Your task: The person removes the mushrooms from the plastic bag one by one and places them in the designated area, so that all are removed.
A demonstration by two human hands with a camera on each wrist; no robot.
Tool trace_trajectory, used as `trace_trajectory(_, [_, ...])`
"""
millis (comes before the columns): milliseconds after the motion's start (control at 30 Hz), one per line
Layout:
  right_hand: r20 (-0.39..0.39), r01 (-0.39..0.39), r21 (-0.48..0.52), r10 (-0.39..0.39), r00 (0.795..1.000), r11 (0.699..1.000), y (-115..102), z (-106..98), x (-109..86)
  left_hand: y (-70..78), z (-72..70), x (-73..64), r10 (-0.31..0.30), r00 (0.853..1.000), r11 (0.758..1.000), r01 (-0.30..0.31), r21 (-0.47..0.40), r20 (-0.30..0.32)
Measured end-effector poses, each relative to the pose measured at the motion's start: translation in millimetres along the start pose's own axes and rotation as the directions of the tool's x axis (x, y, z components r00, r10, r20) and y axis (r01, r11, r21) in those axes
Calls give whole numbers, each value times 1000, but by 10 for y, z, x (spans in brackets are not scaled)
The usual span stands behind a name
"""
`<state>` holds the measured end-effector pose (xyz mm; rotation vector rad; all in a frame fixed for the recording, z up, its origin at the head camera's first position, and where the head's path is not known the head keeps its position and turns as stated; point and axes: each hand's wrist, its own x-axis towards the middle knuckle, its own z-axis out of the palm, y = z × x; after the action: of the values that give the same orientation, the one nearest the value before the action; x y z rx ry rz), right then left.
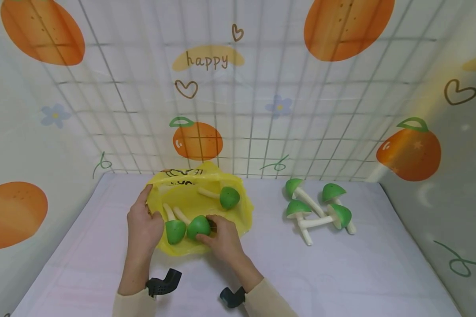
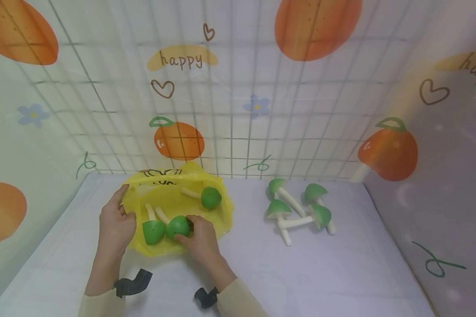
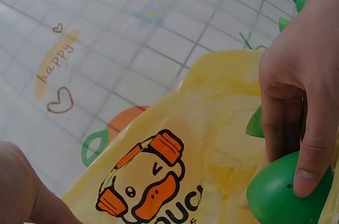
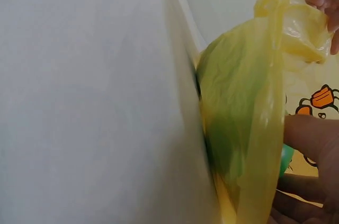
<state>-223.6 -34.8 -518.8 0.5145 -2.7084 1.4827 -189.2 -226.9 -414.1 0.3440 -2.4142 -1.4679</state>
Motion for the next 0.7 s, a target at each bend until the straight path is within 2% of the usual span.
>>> trace_trajectory(333, [-20,5,14,-5,1000,1000,28,-3,-3,-13,-7,1,2,1000,1000,-2,6,0])
trace_trajectory(700, [-41,41,122,-36,999,992,42,-159,43,-8,-14,11,12,1000,1000,-12,3,-2])
